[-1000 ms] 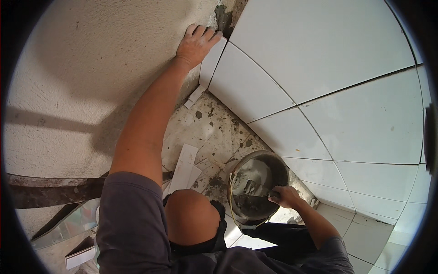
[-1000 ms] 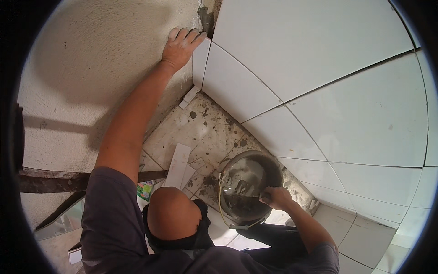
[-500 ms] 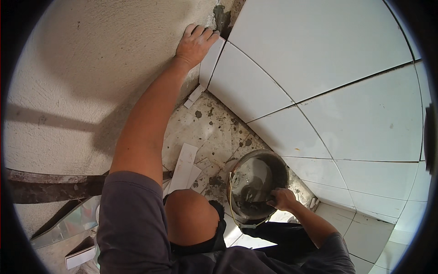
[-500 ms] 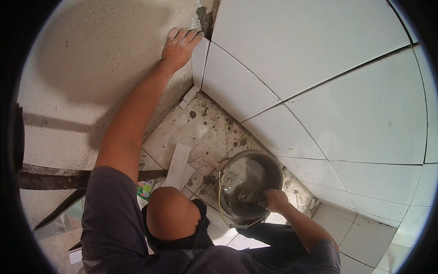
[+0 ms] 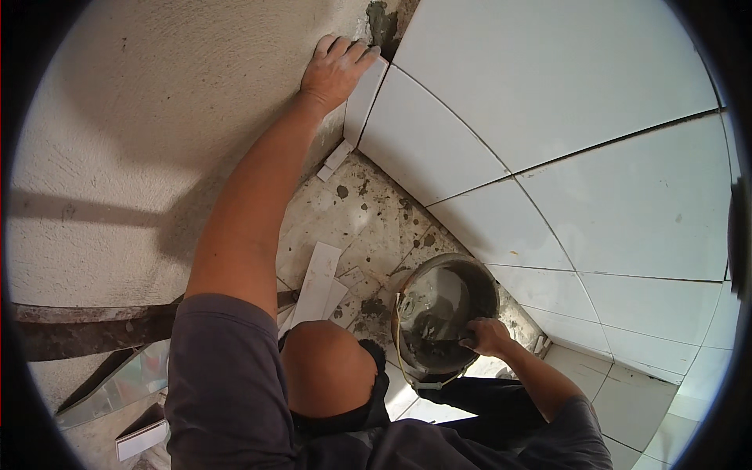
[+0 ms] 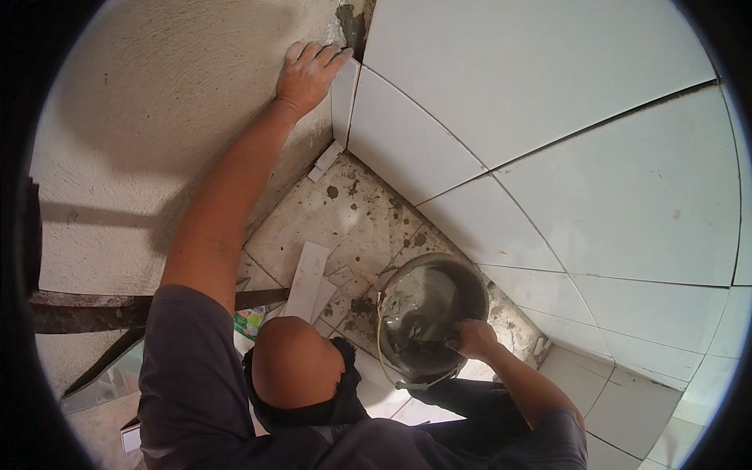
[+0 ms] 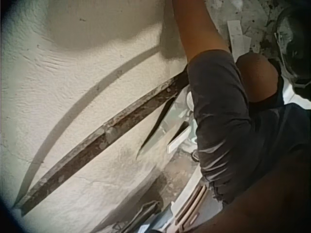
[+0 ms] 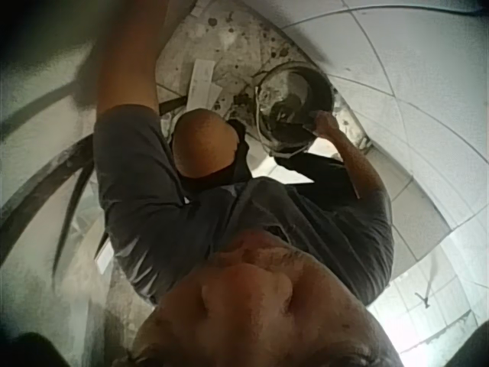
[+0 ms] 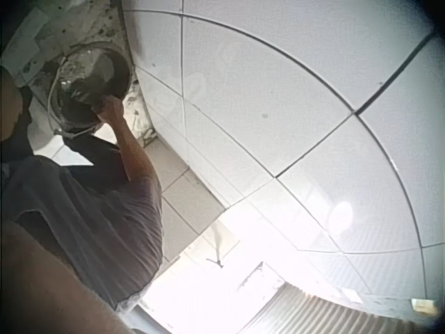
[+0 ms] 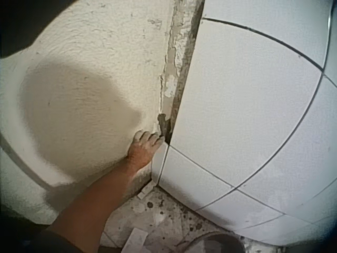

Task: Applying mortar to fill gaps around wall tiles using a spatula.

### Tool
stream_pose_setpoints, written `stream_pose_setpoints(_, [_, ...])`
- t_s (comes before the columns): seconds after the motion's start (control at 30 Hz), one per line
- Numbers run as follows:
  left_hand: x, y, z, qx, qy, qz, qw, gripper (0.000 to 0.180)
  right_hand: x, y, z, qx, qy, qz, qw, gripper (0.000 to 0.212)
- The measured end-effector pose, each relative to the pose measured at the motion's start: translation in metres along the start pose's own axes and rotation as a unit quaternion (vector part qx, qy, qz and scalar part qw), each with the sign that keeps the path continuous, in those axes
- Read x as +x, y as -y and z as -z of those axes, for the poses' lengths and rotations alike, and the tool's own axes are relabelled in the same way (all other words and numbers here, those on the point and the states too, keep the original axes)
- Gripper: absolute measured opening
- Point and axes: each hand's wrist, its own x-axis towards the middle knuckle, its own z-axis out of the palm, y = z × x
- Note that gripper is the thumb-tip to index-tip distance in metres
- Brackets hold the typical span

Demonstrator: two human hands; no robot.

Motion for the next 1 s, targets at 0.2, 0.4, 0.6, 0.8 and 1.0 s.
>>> stream_pose_setpoints(0.2, [-0.001, 0.000, -0.001, -0.012, 0.004, 0.002, 1.000, 0.042, 0.003, 0.000, 0.002, -0.003, 0.004, 0.001, 1.000, 0.035])
stream_pose_setpoints(0.4, [-0.001, 0.000, -0.002, 0.000, 0.009, 0.000, 1.000, 0.043, 0.003, -0.004, -0.003, -0.001, 0.004, 0.010, 1.000, 0.037])
stream_pose_setpoints(0.6, [-0.001, -0.001, -0.002, 0.020, 0.020, 0.001, 1.000, 0.044, 0.005, -0.003, -0.002, 0.002, 0.021, -0.007, 1.000, 0.040])
stream_pose_setpoints(0.8, [-0.004, 0.000, -0.004, 0.020, 0.013, 0.003, 1.000, 0.044, 0.005, 0.002, 0.000, 0.002, 0.018, -0.019, 1.000, 0.040])
stream_pose_setpoints(1.0, [-0.002, -0.001, -0.002, 0.005, 0.015, 0.005, 1.000, 0.044, 0.003, 0.004, 0.004, 0.009, 0.011, 0.008, 1.000, 0.034])
